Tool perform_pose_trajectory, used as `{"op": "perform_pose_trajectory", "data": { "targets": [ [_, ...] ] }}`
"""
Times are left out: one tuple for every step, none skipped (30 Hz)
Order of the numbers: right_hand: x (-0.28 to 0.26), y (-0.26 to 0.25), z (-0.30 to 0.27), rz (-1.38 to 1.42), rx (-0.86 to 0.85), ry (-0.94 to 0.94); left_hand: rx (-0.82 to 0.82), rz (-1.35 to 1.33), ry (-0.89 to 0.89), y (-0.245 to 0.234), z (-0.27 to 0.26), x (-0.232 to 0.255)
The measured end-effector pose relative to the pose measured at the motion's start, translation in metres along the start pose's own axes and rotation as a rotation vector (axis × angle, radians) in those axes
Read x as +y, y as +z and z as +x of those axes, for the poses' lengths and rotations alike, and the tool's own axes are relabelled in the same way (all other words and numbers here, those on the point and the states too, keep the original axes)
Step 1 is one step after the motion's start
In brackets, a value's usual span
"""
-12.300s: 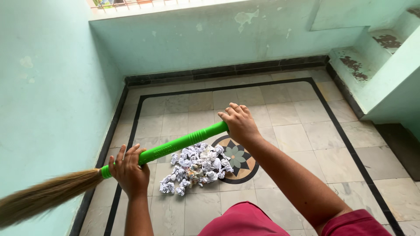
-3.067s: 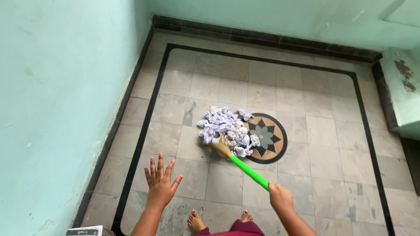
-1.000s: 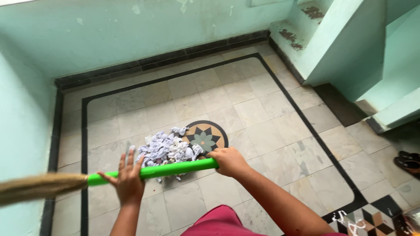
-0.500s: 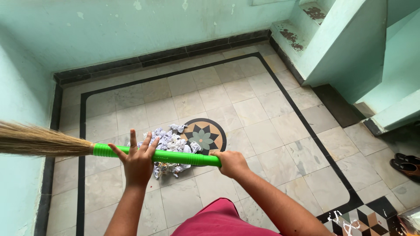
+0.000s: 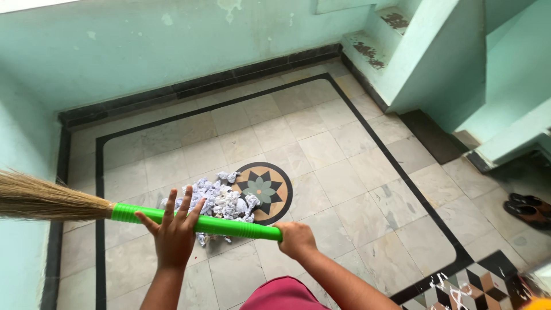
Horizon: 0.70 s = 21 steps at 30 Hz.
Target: The person sweeps crumpled paper scraps together into a pile on a tiled floor using a broom.
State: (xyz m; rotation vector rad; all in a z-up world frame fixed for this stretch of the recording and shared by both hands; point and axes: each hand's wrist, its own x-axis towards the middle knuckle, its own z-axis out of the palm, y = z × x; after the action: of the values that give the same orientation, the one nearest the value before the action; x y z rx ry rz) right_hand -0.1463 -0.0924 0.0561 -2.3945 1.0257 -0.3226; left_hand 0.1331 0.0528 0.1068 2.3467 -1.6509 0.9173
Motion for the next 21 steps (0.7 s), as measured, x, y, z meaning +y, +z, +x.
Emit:
{"op": "perform_pose_trajectory", "data": {
  "targets": [
    [-0.002, 0.001, -0.002, -0.004, -0.026, 0.013, -0.012, -0.021, 0.006, 0.001, 0.001, -0.002],
    [-0.004, 0.002, -0.005, -0.008, -0.056, 0.027, -0.029, -0.041, 0.009, 0.002, 0.0, -0.003],
    [-0.006, 0.001, -0.007, -0.009, -0.066, 0.04, -0.067, 0.059, 0.024, 0.003, 0.002, -0.004],
    [-0.007, -0.001, -0.007, -0.009, -0.077, 0.05, -0.104, 0.161, 0.037, 0.005, 0.005, -0.005],
    [-0.009, -0.002, -0.007, -0.008, -0.088, 0.061, -0.142, 0.263, 0.051, 0.006, 0.006, -0.005],
    [-0.01, -0.002, -0.007, -0.014, -0.112, 0.112, -0.192, 0.132, 0.005, 0.008, 0.007, -0.004],
    [-0.009, -0.002, -0.008, -0.02, -0.135, 0.164, -0.243, 0.001, -0.04, 0.011, 0.009, -0.002],
    [-0.006, 0.0, -0.01, -0.025, -0.16, 0.216, -0.294, -0.13, -0.086, 0.015, 0.009, -0.001],
    [-0.002, 0.004, -0.012, -0.037, -0.174, 0.292, -0.375, -0.13, -0.1, 0.018, 0.007, -0.002],
    [0.004, 0.01, -0.014, -0.048, -0.188, 0.367, -0.456, -0.13, -0.115, 0.021, 0.005, -0.004],
    [0.013, 0.018, -0.017, -0.06, -0.202, 0.442, -0.537, -0.128, -0.13, 0.024, 0.002, -0.006],
    [0.025, 0.027, -0.02, -0.026, -0.211, 0.535, -0.533, -0.15, -0.121, 0.026, -0.004, -0.011],
    [0.04, 0.037, -0.026, 0.009, -0.22, 0.628, -0.529, -0.172, -0.113, 0.026, -0.012, -0.015],
    [0.055, 0.047, -0.033, 0.033, -0.197, 0.697, -0.521, -0.195, -0.108, 0.028, -0.019, -0.021],
    [0.071, 0.058, -0.044, 0.058, -0.174, 0.765, -0.542, -0.178, -0.126, 0.03, -0.026, -0.029],
    [0.086, 0.068, -0.055, 0.071, -0.176, 0.863, -0.568, -0.159, -0.149, 0.032, -0.036, -0.037],
    [0.1, 0.076, -0.066, 0.082, -0.178, 0.962, -0.593, -0.14, -0.172, 0.034, -0.045, -0.047],
    [0.109, 0.084, -0.08, 0.028, -0.128, 0.979, -0.589, -0.174, -0.212, 0.037, -0.057, -0.058],
    [0.116, 0.089, -0.095, -0.026, -0.077, 0.994, -0.585, -0.207, -0.252, 0.041, -0.066, -0.069],
    [0.12, 0.092, -0.107, -0.094, -0.143, 1.032, -0.582, -0.237, -0.296, 0.043, -0.076, -0.08],
    [0.121, 0.094, -0.117, -0.162, -0.21, 1.068, -0.588, -0.245, -0.314, 0.044, -0.087, -0.089]
  ]
}}
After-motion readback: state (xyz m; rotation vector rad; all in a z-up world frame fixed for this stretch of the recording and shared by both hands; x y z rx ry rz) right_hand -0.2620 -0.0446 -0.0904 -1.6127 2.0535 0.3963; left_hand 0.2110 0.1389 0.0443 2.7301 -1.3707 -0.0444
